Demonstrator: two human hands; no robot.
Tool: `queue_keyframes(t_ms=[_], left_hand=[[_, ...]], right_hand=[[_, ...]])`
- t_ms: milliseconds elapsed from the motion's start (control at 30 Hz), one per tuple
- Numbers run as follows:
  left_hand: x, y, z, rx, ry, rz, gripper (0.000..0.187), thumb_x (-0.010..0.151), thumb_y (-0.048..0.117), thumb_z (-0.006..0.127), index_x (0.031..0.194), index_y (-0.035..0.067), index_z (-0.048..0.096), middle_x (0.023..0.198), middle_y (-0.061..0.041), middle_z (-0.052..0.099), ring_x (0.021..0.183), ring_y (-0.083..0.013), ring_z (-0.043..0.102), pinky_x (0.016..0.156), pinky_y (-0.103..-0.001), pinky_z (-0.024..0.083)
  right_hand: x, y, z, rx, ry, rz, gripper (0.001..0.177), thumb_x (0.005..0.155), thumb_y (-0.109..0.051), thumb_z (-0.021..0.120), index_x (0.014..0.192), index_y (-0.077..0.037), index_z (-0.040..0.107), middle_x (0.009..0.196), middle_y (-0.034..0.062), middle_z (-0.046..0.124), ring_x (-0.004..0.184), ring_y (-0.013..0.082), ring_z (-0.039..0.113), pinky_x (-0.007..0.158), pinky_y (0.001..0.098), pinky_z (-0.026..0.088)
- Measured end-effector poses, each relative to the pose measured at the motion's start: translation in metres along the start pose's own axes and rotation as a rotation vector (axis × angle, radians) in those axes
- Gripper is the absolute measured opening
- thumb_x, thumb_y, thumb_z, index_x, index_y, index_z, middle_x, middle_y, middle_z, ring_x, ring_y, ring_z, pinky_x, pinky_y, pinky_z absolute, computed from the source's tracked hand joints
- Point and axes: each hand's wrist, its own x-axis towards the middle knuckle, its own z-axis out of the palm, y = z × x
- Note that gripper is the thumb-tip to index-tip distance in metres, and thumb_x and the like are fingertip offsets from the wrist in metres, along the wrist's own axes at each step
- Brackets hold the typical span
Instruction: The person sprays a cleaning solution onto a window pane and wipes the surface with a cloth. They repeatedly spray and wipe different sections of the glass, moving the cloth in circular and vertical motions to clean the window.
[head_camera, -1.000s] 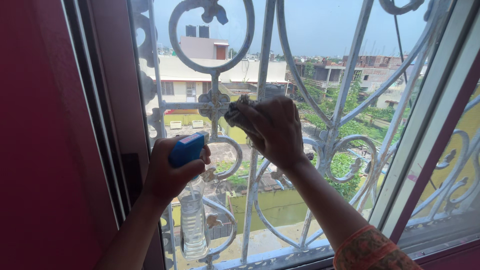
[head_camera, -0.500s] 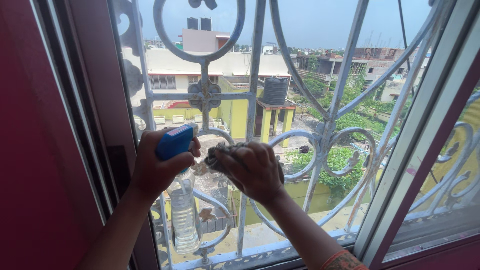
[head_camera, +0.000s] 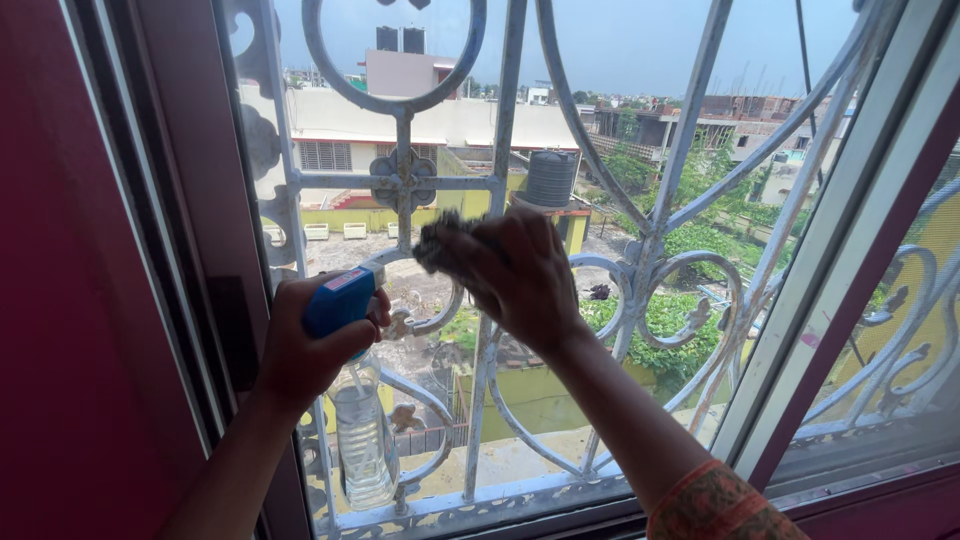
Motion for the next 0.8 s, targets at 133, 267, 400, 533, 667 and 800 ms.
queue_keyframes(t_ms=[133,267,400,533,667,800], left_hand=[[0.0,-0.003,-0.002,0.003,-0.019,0.022,0.019,0.071,0.007,0.069,0.087,-0.001,0.073,0.083,-0.008,0.075,0.075,-0.0138,0.073,0.07,-0.03,0.06],[0.0,-0.006,-0.006,0.022,-0.035,0.046,0.017,0.073,0.007,0.069,0.087,-0.001,0.073,0.082,-0.007,0.075,0.075,-0.0129,0.072,0.071,-0.029,0.059],[-0.003,-0.009,-0.004,0.009,-0.009,-0.006,0.022,0.071,0.007,0.068,0.09,-0.001,0.074,0.082,-0.007,0.075,0.075,-0.0124,0.072,0.071,-0.029,0.06],[-0.007,-0.008,-0.002,0.021,-0.007,0.018,0.02,0.072,0.007,0.069,0.09,-0.002,0.073,0.084,-0.008,0.075,0.077,-0.0129,0.072,0.073,-0.029,0.059],[-0.011,-0.004,-0.001,0.005,-0.017,0.025,0.02,0.072,0.007,0.068,0.089,-0.002,0.073,0.084,-0.008,0.075,0.078,-0.0132,0.073,0.074,-0.029,0.06],[-0.011,-0.001,0.001,0.007,-0.017,0.033,0.018,0.072,0.008,0.069,0.087,-0.001,0.072,0.082,-0.007,0.075,0.078,-0.0133,0.073,0.075,-0.029,0.06]], right_hand=[[0.007,-0.012,0.011,-0.128,0.085,0.04,0.047,0.094,-0.028,0.086,0.136,-0.023,0.066,0.112,-0.0015,0.055,0.11,0.0229,0.053,0.096,0.0411,0.046],[-0.012,-0.031,0.022,-0.15,0.046,0.018,0.049,0.092,-0.033,0.086,0.136,-0.025,0.066,0.111,-0.0005,0.054,0.108,0.0245,0.051,0.091,0.0426,0.045],[-0.033,-0.042,0.028,-0.146,0.023,-0.029,0.047,0.094,-0.036,0.085,0.136,-0.026,0.067,0.112,-0.0019,0.054,0.11,0.0233,0.051,0.09,0.0404,0.046],[-0.048,-0.048,0.027,-0.134,0.026,-0.123,0.043,0.095,-0.035,0.083,0.133,-0.026,0.066,0.112,-0.0013,0.053,0.11,0.0222,0.052,0.089,0.0404,0.047],[-0.066,-0.057,0.017,-0.038,-0.095,-0.174,0.033,0.094,-0.032,0.081,0.123,-0.026,0.068,0.11,-0.0044,0.054,0.108,0.019,0.054,0.088,0.0374,0.048],[-0.079,-0.052,0.004,0.039,-0.259,-0.267,0.024,0.094,-0.034,0.078,0.112,-0.026,0.066,0.106,-0.0032,0.053,0.109,0.0183,0.056,0.09,0.0352,0.048]])
